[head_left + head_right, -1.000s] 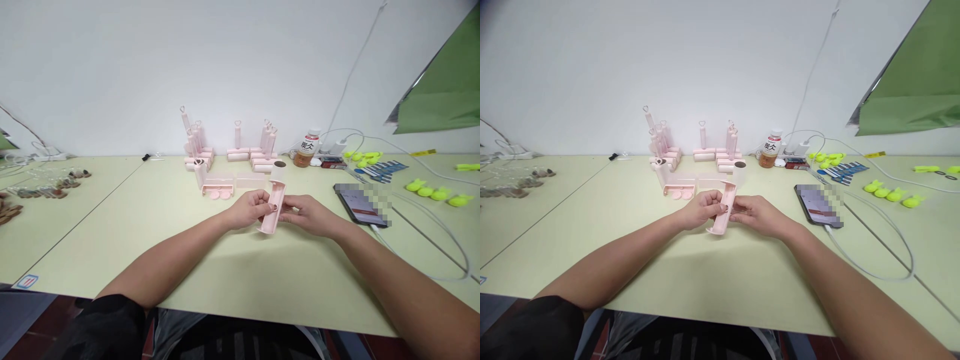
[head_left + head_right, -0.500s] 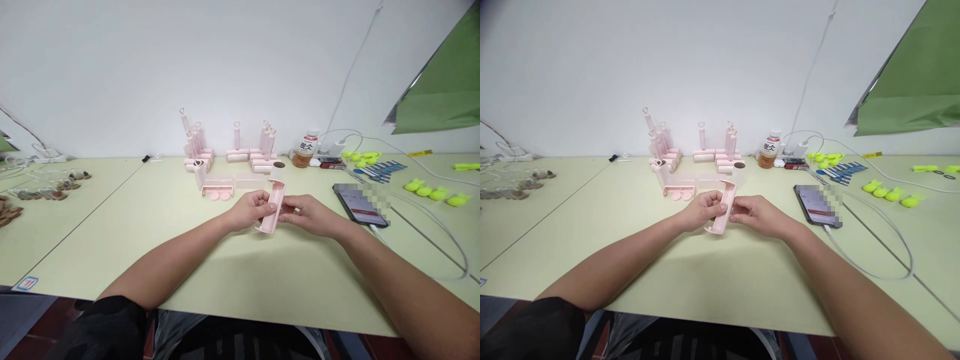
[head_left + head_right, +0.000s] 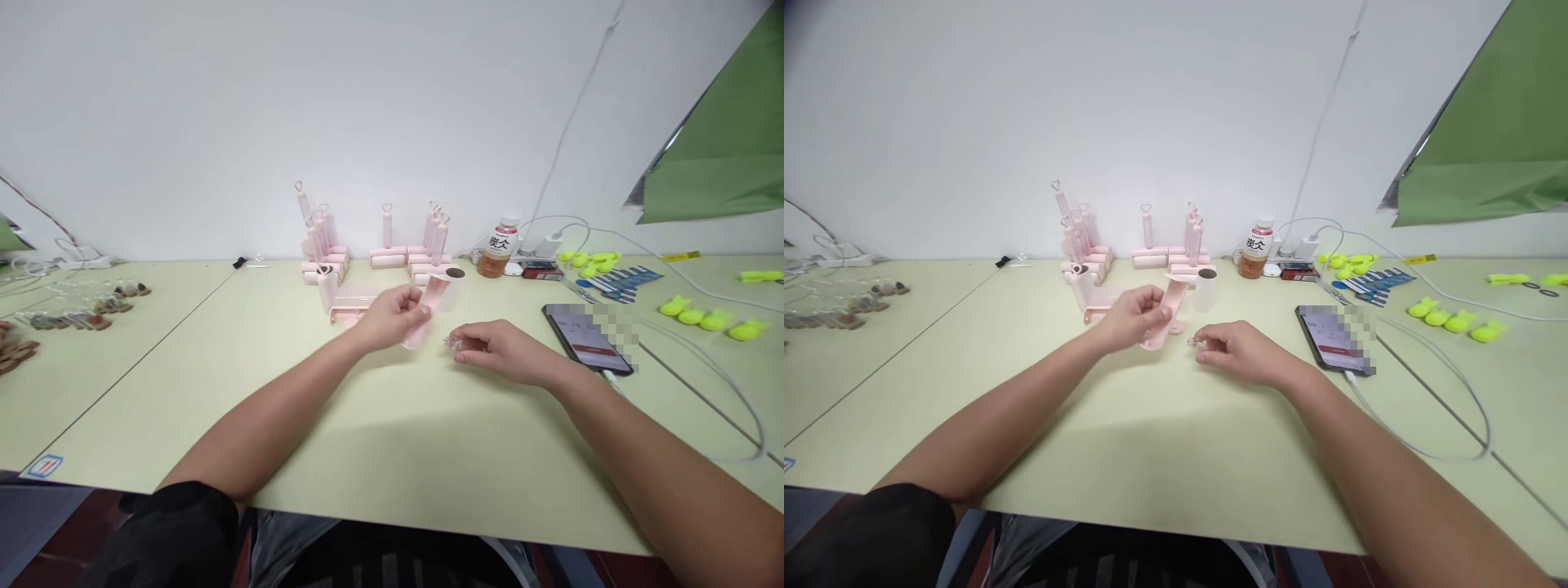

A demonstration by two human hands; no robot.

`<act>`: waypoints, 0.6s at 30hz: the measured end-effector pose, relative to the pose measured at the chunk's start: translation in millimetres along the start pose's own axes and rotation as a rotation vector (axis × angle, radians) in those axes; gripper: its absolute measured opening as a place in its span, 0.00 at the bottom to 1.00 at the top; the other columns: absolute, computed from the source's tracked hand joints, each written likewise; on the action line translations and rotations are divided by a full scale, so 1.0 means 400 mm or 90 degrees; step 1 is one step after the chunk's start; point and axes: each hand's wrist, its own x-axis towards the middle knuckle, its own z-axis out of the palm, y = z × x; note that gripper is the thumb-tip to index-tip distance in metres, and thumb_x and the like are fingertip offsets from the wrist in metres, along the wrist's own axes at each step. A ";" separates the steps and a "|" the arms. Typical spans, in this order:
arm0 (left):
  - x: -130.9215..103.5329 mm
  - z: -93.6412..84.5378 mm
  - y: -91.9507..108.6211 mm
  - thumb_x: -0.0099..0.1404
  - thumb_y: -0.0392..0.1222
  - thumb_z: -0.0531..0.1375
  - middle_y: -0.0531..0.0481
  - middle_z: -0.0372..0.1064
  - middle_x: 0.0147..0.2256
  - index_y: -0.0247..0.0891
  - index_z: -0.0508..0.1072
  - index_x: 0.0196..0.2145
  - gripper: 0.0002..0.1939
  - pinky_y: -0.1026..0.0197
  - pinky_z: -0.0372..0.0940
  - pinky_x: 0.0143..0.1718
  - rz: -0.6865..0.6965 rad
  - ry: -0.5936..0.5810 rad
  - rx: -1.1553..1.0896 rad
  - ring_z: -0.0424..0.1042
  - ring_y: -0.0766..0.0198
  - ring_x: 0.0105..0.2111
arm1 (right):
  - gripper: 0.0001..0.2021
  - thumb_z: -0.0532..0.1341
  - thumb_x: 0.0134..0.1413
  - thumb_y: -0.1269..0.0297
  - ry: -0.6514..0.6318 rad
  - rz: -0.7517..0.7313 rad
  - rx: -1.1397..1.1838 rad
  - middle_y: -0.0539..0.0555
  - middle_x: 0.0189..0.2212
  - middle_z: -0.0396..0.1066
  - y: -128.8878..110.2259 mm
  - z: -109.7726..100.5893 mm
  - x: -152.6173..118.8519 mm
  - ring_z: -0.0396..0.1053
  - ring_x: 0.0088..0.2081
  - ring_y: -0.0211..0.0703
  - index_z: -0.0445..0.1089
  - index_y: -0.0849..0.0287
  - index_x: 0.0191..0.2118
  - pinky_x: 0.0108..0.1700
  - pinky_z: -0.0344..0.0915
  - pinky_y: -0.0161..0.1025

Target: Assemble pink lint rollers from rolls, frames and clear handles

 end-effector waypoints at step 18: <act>0.146 0.006 -0.109 0.54 0.31 0.61 0.36 0.70 0.40 0.32 0.76 0.39 0.13 0.51 0.54 0.43 0.195 -0.033 0.912 0.65 0.49 0.45 | 0.11 0.60 0.54 0.53 -0.085 0.024 0.003 0.49 0.27 0.68 0.005 0.046 0.016 0.62 0.28 0.40 0.69 0.57 0.33 0.31 0.55 0.37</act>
